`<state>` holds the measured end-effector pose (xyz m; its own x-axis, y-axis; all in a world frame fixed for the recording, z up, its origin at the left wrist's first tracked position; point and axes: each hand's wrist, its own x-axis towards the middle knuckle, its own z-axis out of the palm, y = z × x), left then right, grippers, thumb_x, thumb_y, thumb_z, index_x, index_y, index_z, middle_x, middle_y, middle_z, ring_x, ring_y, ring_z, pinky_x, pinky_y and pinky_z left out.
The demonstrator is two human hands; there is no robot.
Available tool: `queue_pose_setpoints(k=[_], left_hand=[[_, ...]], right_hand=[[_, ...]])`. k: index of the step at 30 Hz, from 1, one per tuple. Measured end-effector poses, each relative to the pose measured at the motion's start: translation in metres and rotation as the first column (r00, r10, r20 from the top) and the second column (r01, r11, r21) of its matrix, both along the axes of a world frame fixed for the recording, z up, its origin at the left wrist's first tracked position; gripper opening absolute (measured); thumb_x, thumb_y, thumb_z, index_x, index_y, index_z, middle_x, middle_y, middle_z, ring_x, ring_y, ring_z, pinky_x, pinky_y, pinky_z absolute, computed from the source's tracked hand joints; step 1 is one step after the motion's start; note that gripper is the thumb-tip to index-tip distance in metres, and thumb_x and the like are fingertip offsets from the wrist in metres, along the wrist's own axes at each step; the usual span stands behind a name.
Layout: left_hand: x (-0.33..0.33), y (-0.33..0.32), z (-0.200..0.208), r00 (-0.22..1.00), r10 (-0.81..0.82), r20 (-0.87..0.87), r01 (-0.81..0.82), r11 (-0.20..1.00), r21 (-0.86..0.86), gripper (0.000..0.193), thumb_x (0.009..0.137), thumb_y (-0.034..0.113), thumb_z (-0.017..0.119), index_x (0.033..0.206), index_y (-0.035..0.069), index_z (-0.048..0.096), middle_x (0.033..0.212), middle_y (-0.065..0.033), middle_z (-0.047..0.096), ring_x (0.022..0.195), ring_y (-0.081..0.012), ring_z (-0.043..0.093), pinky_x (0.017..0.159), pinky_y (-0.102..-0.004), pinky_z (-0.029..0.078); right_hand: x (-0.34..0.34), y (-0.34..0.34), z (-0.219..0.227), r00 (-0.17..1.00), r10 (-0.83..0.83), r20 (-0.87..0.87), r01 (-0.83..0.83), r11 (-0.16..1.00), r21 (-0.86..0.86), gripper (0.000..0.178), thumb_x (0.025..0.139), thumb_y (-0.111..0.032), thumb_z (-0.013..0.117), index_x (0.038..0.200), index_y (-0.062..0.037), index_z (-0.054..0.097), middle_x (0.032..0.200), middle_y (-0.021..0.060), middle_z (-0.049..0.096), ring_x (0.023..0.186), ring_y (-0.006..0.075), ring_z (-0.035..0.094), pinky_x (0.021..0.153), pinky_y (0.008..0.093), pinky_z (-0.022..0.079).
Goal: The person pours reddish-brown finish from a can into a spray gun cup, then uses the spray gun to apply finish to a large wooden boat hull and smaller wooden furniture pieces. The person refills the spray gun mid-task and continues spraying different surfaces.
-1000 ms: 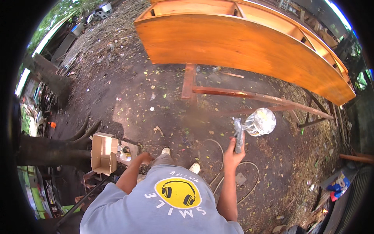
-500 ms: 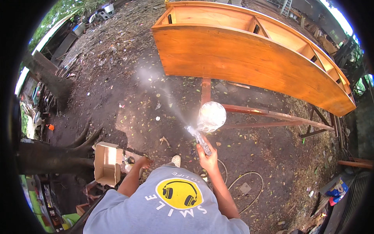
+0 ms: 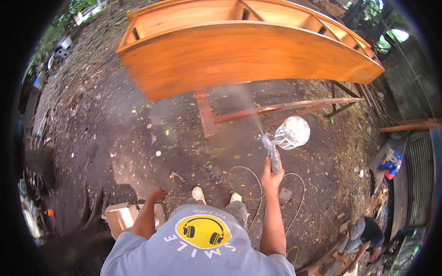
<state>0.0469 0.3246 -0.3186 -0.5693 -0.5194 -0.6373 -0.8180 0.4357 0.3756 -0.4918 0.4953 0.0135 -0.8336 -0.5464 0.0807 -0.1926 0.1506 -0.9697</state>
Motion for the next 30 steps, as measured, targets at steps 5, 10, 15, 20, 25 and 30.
queue_pose_setpoints(k=[5, 10, 15, 20, 25, 30], left_hand=[[-0.059, -0.011, 0.036, 0.963, 0.264, -0.045, -0.262, 0.964, 0.037, 0.046, 0.089, 0.044, 0.059, 0.085, 0.000, 0.073, 0.074, -0.0168, 0.071, 0.077, -0.0322, 0.071, 0.078, -0.0435, 0.053], [-0.111, 0.000, 0.090, 0.881, 0.472, -0.048, -0.458, 0.873, 0.168, 0.038, 0.090, 0.035, 0.061, 0.086, -0.001, 0.073, 0.070, -0.0132, 0.071, 0.063, -0.0279, 0.069, 0.068, -0.0400, 0.056], [-0.115, 0.010, 0.062, 0.991, 0.129, -0.045, -0.129, 0.992, -0.001, 0.037, 0.091, 0.034, 0.059, 0.089, 0.001, 0.074, 0.074, -0.0124, 0.073, 0.065, -0.0231, 0.070, 0.068, -0.0367, 0.056], [-0.133, 0.017, 0.073, 0.949, 0.304, -0.083, -0.292, 0.948, 0.126, 0.048, 0.091, 0.042, 0.059, 0.081, -0.004, 0.071, 0.068, -0.0148, 0.070, 0.069, -0.0286, 0.070, 0.072, -0.0406, 0.054], [-0.139, 0.020, 0.069, 0.867, 0.498, -0.032, -0.484, 0.854, 0.191, 0.047, 0.091, 0.042, 0.058, 0.081, -0.003, 0.070, 0.068, -0.0152, 0.070, 0.070, -0.0297, 0.070, 0.071, -0.0411, 0.053], [-0.102, 0.018, 0.049, 0.969, 0.229, -0.095, -0.222, 0.972, 0.080, 0.040, 0.091, 0.037, 0.059, 0.086, 0.000, 0.071, 0.073, -0.0152, 0.071, 0.072, -0.0312, 0.070, 0.071, -0.0420, 0.054]], right_hand=[[-0.064, 0.019, 0.019, 0.987, -0.160, -0.010, 0.159, 0.984, -0.078, 0.027, 0.097, -0.015, 0.062, 0.118, 0.0028, 0.062, 0.077, -0.0052, 0.056, 0.067, 0.0033, 0.047, 0.058, 0.0223, 0.039], [-0.130, 0.037, 0.030, 0.925, -0.374, -0.068, 0.364, 0.922, -0.130, 0.021, 0.097, -0.020, 0.062, 0.098, 0.0010, 0.064, 0.069, -0.0053, 0.052, 0.061, 0.0043, 0.043, 0.052, 0.0246, 0.034], [-0.164, 0.043, 0.061, 0.872, -0.470, -0.135, 0.437, 0.873, -0.216, 0.019, 0.098, -0.020, 0.061, 0.098, -0.0003, 0.064, 0.069, -0.0049, 0.052, 0.059, 0.0046, 0.043, 0.051, 0.0266, 0.034], [-0.157, 0.042, 0.054, 0.947, -0.320, -0.005, 0.314, 0.932, -0.181, 0.018, 0.098, -0.018, 0.061, 0.097, -0.0005, 0.062, 0.066, -0.0055, 0.052, 0.056, 0.0041, 0.044, 0.050, 0.0248, 0.035], [-0.083, 0.026, 0.061, 0.993, -0.068, 0.094, 0.083, 0.983, -0.166, 0.013, 0.097, -0.014, 0.061, 0.098, -0.0006, 0.062, 0.067, -0.0065, 0.052, 0.056, 0.0006, 0.043, 0.049, 0.0199, 0.034], [-0.011, 0.009, 0.047, 0.982, 0.179, 0.061, -0.165, 0.969, -0.185, 0.011, 0.097, -0.014, 0.061, 0.091, -0.0042, 0.059, 0.066, -0.0046, 0.054, 0.053, 0.0024, 0.046, 0.045, 0.0215, 0.035]])
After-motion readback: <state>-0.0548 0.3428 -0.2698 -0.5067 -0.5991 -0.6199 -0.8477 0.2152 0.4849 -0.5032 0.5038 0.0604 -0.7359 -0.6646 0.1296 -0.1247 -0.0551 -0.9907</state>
